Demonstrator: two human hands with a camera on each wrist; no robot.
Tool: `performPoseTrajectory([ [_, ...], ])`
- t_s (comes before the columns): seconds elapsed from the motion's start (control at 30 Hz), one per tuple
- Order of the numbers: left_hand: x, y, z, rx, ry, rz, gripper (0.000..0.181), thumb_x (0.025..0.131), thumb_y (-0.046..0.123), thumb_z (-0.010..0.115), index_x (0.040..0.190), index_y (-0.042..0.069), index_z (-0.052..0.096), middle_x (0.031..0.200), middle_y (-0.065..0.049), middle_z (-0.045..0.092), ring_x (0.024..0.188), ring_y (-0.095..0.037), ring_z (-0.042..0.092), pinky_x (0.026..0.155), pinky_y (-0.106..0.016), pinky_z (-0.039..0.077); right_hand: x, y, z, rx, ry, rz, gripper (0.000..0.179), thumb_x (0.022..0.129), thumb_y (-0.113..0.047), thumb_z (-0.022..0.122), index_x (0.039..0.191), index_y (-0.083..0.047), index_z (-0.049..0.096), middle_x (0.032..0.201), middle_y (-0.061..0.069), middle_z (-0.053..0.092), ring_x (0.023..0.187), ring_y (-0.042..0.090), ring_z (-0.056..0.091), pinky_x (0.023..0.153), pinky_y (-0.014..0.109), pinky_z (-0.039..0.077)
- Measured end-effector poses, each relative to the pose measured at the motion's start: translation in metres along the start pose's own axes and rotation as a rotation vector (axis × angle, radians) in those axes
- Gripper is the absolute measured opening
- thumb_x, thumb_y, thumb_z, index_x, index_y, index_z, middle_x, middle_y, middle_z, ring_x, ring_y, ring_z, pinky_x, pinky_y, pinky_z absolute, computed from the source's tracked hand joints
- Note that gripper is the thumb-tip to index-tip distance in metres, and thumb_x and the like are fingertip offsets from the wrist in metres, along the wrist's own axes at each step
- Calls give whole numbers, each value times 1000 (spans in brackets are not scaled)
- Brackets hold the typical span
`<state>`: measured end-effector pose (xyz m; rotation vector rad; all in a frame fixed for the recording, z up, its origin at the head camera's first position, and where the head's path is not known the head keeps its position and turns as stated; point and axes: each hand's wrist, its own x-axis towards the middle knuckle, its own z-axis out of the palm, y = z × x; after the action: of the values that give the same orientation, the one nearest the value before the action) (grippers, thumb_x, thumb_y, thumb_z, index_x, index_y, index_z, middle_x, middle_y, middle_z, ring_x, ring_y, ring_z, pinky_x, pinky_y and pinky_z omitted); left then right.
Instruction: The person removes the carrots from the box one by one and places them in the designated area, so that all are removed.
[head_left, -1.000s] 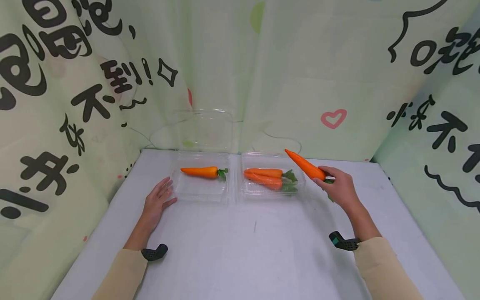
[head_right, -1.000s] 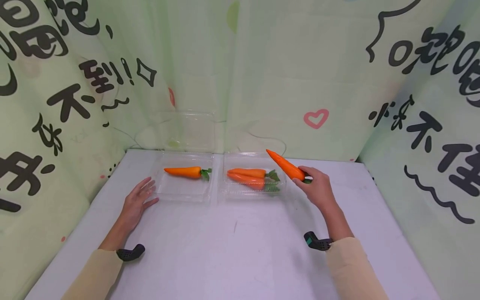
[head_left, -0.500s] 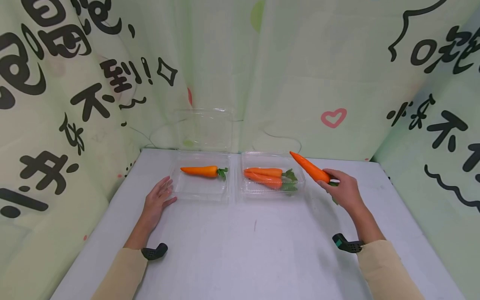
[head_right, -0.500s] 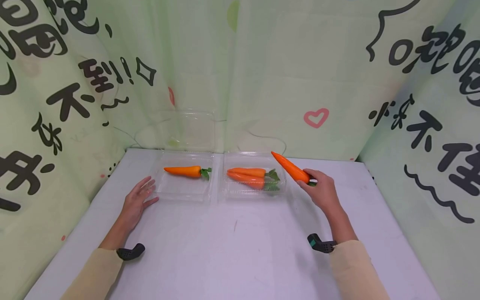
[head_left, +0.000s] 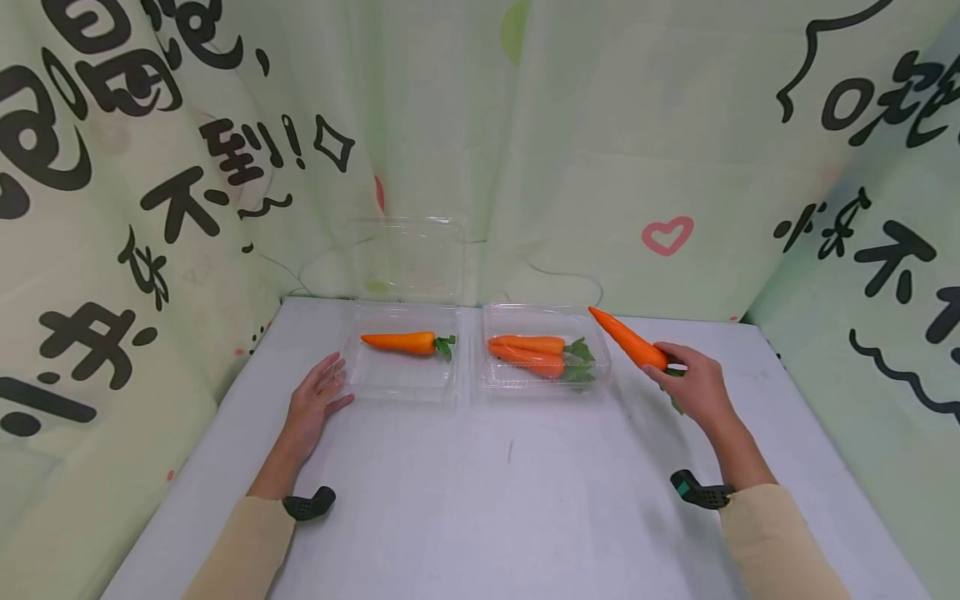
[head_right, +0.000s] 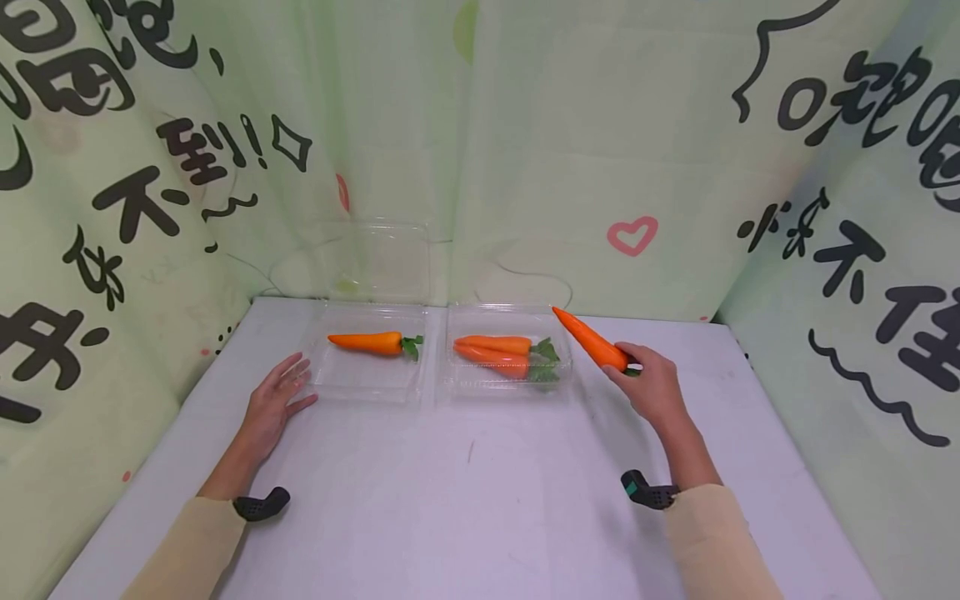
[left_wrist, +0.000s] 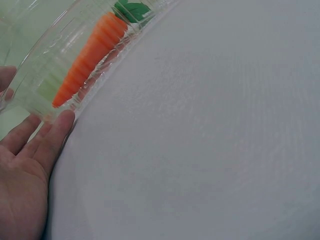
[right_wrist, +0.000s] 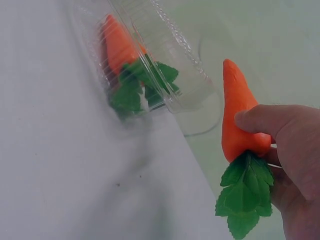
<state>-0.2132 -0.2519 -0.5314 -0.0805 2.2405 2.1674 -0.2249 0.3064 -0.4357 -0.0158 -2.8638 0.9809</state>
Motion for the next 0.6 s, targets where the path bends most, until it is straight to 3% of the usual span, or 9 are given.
performPoseTrajectory([
  [0.6,-1,1,1,3,2,9,58,102,30,48,154,21,25,160,-4,28,146,-24,30,94,-22,53,-4,16,-2,-21,-14,48,53,94,-24,63,139,1,48,132,28,52,118,46,49,94,58,51],
])
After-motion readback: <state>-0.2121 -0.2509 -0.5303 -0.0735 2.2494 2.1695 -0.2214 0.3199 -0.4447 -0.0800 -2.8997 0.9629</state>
